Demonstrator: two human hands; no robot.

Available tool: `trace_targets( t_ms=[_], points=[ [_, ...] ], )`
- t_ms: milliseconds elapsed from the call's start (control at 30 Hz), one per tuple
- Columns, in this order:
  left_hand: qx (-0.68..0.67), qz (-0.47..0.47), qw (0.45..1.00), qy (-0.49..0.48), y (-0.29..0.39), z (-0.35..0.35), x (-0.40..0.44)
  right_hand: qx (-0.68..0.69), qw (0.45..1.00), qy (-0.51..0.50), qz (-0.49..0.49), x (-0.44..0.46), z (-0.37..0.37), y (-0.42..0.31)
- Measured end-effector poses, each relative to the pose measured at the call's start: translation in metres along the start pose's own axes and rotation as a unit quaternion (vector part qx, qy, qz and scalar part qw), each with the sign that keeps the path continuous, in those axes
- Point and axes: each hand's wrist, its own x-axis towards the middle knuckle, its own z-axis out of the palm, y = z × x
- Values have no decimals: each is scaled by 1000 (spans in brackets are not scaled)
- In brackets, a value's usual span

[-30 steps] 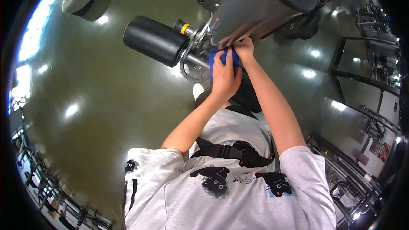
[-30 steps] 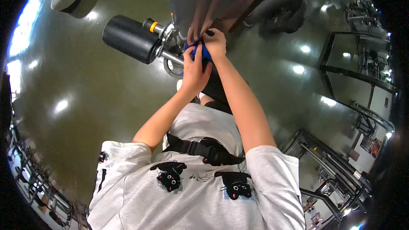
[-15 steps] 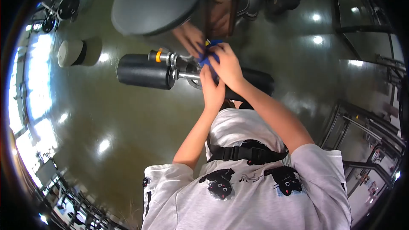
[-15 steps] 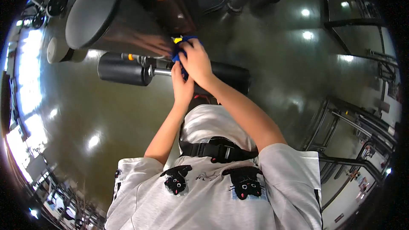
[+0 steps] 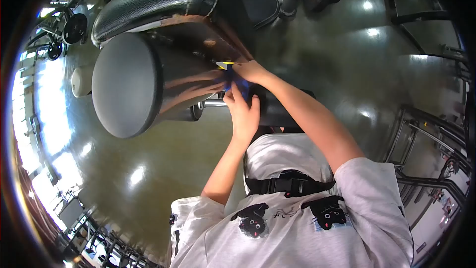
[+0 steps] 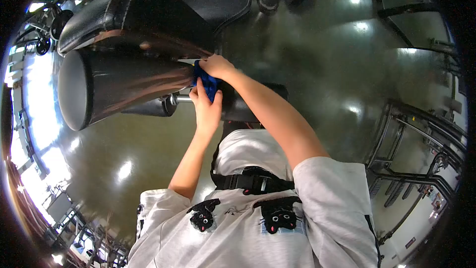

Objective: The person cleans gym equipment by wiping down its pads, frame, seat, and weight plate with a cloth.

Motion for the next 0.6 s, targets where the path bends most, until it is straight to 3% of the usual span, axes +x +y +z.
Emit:
trace_targets(
  t_ms=[33,67,100,167,200,233,300,433,567,600],
  points=[
    [3,-2,1000,-3,0,2,-1,-41,997,-52,-48,1,-2,2],
    [-23,7,1000,-5,0,5,-4,94,991,-75,56,1,0,3],
    [-48,16,999,-8,1,7,-6,99,990,-77,58,1,8,8],
    [-57,11,998,-17,-2,8,-10,68,995,21,-72,5,26,21],
    [-71,9,997,-22,-2,9,-10,66,996,16,-62,-3,24,15],
    [-70,10,997,-25,-4,9,-10,177,983,10,41,-8,22,8],
    [-60,40,997,-20,-10,7,-12,208,977,40,5,-14,25,9],
    [-147,56,987,-36,-33,14,-17,121,977,159,-68,-45,24,2],
    [-80,112,990,-41,-48,10,-16,103,970,183,-118,-73,18,-6],
    [-104,58,989,-87,-36,2,-14,101,960,215,-150,-77,18,-6]
  ],
)
